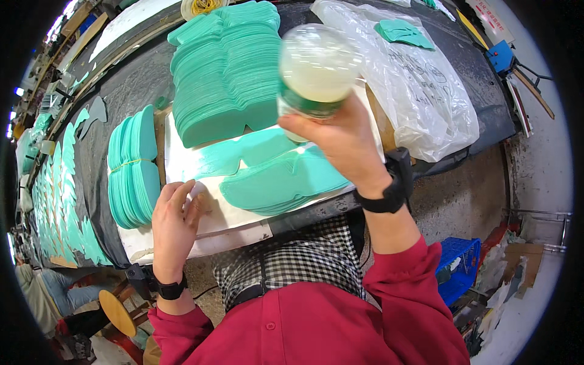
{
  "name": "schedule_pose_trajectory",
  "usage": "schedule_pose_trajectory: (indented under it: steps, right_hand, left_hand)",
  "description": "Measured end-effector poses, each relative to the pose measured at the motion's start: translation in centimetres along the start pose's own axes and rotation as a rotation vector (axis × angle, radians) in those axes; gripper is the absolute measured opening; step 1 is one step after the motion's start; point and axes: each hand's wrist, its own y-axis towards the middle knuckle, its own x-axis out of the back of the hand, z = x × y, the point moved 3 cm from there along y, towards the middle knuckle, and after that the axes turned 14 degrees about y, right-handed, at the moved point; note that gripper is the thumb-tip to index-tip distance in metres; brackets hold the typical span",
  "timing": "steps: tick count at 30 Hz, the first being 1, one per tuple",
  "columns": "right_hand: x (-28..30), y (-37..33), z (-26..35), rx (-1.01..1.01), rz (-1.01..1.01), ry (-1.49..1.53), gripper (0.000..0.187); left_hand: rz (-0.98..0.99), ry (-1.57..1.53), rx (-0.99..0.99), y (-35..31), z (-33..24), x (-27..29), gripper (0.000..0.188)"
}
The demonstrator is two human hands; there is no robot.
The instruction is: Applying liquid adhesive from a bottle to a series of green shoe components on a factory assembly table.
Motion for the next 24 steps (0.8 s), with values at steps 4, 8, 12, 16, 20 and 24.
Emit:
schedule_pose_trajectory:
  steps: [4,8,12,16,20,24]
  right_hand:
    - [0.8,-1.3,0.7,-0.006,-0.036,-0.187,0.054]
    - [-2.9,-2.2,0.2,0.044,0.038,-0.186,0.059]
    - [-7.8,-2.1,-0.8,0.045,0.138,-0.067,0.061]
    - [-11.5,-1.7,-1.5,0.16,0.23,-0.058,0.063]
    - [-14.9,-1.2,-2.4,0.116,0.294,0.078,0.063]
    - [-17.4,0.3,-3.5,0.179,0.29,0.076,0.064]
  left_hand:
    - [0.016,-0.131,0.101,-0.9,-0.1,0.5,0.023]
    - [0.018,-0.209,0.209,-2.4,0.8,1.9,0.023]
    - [-0.022,-0.221,0.292,-4.0,2.4,2.8,0.022]
    - [-0.039,-0.298,0.363,-4.8,2.6,3.5,0.021]
    - [-0.05,-0.263,0.369,-5.1,3.0,3.9,0.02]
    - [-0.036,-0.252,0.381,-5.1,2.6,4.9,0.023]
